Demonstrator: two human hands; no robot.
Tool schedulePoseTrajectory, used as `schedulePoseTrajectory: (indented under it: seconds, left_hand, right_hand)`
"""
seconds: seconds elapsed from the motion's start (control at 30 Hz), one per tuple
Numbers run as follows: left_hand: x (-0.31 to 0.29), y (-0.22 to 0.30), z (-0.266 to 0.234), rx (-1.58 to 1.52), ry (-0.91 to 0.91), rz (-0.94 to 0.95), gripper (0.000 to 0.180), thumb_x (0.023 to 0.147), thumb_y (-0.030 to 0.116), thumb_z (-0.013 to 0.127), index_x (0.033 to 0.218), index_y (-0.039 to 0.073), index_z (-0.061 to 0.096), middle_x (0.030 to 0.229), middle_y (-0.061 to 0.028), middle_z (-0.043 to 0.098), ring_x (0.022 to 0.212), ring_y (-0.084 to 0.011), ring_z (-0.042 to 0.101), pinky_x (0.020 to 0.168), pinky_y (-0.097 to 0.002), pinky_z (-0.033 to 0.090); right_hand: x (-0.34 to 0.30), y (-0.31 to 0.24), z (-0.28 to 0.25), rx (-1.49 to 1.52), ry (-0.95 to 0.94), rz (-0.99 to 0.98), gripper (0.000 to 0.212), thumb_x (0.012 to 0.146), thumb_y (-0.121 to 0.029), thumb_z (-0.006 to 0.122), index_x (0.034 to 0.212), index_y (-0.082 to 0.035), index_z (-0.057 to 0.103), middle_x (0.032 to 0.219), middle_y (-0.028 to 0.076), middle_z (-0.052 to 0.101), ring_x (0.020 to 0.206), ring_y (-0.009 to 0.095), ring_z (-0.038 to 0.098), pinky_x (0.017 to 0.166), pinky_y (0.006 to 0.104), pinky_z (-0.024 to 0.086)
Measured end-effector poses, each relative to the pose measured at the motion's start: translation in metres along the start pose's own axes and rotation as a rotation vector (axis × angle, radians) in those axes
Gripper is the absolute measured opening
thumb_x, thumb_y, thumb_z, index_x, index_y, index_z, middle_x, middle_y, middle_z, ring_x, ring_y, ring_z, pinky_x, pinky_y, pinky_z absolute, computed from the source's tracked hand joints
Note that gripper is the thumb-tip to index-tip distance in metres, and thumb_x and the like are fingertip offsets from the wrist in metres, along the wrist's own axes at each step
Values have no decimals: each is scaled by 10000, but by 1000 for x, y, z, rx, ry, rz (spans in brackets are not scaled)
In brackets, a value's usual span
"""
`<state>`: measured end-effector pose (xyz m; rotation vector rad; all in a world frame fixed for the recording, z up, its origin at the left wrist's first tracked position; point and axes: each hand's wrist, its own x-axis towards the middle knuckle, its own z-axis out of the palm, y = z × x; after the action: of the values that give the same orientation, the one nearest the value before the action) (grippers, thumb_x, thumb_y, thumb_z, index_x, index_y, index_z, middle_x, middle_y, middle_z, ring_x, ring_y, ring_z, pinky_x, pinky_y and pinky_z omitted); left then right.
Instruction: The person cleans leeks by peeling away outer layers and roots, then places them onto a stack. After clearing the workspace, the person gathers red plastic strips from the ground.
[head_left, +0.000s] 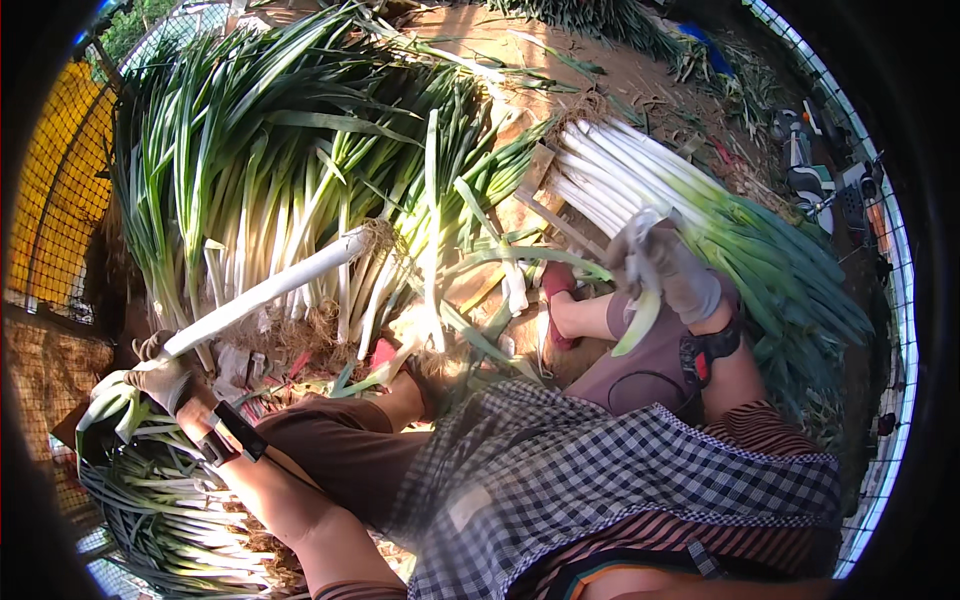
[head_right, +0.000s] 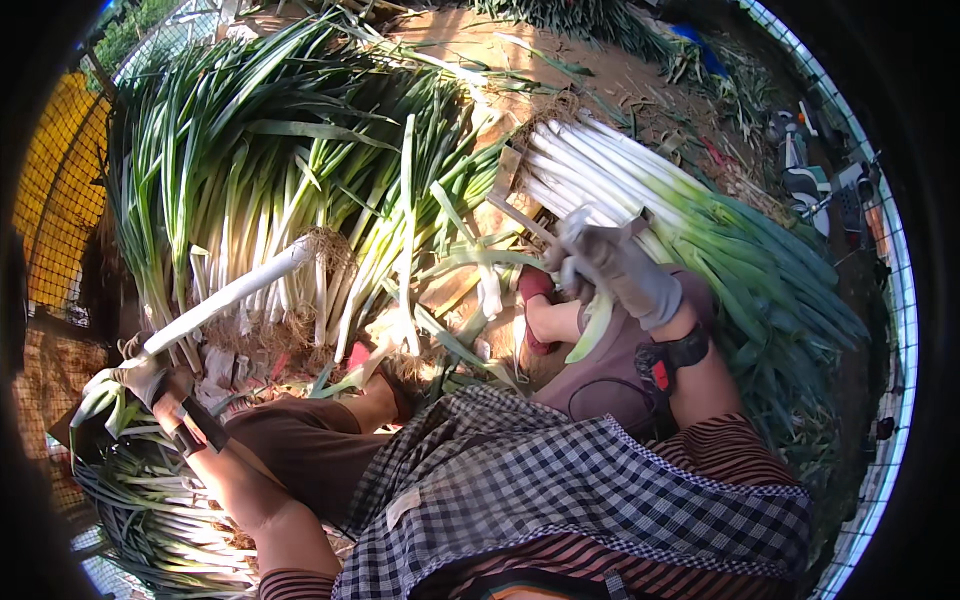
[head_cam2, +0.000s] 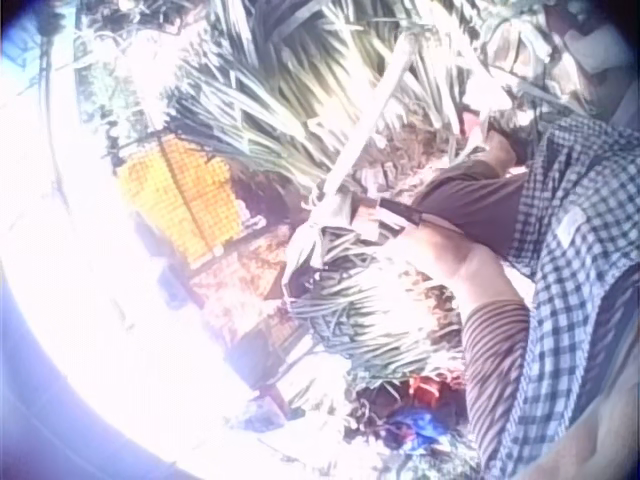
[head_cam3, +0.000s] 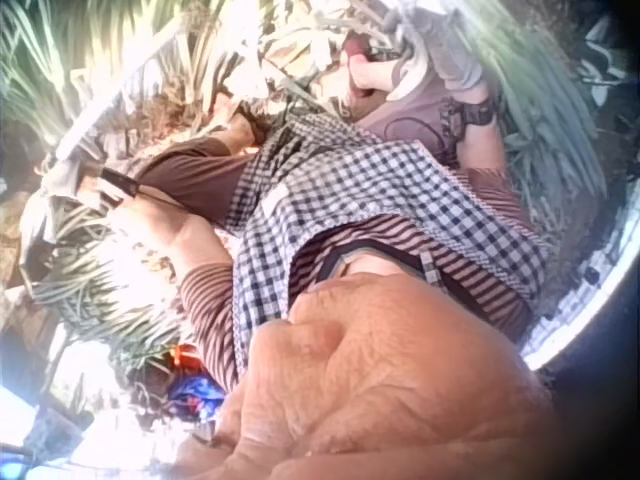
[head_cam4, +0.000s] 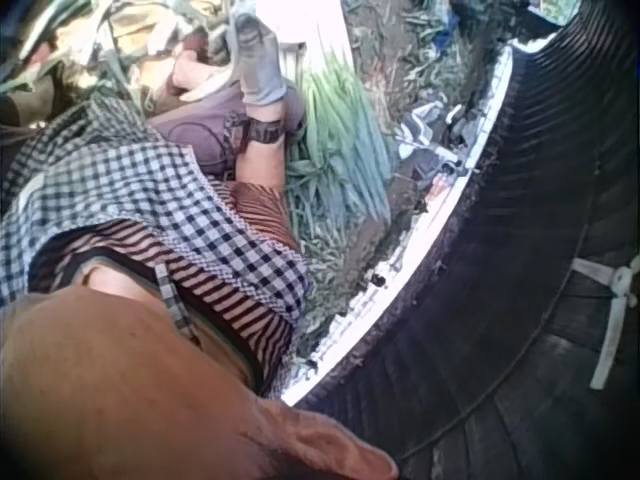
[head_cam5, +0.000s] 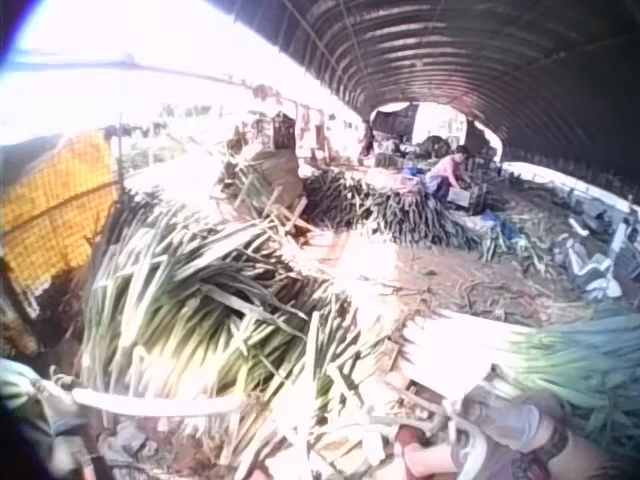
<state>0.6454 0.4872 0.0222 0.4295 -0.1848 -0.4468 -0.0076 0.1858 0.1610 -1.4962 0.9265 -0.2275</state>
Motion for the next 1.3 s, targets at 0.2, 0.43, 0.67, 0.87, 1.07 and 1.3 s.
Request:
schedulePoseTrajectory:
  seconds: [0.2,0.43,0.67,0.87,1.07,1.3]
  left_hand:
    - [-89,-46,105,1491,-182,469,374,949,105,528,1244,-124,504,1260,-234,567,1144,-288,586,1052,-384,441]
    - [-186,-51,154,584,172,246,413,935,140,628,1243,-110,513,1225,-278,572,1133,-273,597,1046,-350,473]
    - [-265,-49,158,772,358,299,445,964,176,603,1215,-180,512,1163,-243,577,1093,-251,569,1056,-362,429]
    - [-290,-41,161,955,420,284,417,942,179,637,1185,-149,552,1181,-224,545,1085,-250,556,1002,-359,477]
    - [-292,-44,170,1023,414,333,365,906,176,687,1046,-133,554,1075,-186,558,992,-245,578,912,-347,542]
    - [-285,-40,173,1082,436,308,345,887,167,710,999,-114,545,1034,-177,562,941,-233,593,822,-323,578]
  right_hand:
    - [49,-20,93,-861,21,-578,322,815,-314,713,1016,-67,668,947,124,668,883,285,644,783,372,506]
    - [62,-69,152,-621,118,-1118,215,794,-157,737,973,-67,659,894,104,668,779,279,665,666,372,531]
    - [84,-53,192,-713,177,-1133,248,759,-207,733,971,-98,663,888,65,645,761,250,652,640,375,525]
    - [101,-63,219,-706,-52,-1087,332,762,-260,717,1049,-112,638,981,47,606,830,254,646,676,383,526]
    - [129,-55,235,-701,-335,-933,240,731,-248,735,905,-93,676,893,117,655,844,327,665,740,432,531]
    - [136,-67,226,-718,-498,-826,222,768,-245,702,915,-90,642,845,90,614,791,314,648,674,415,516]
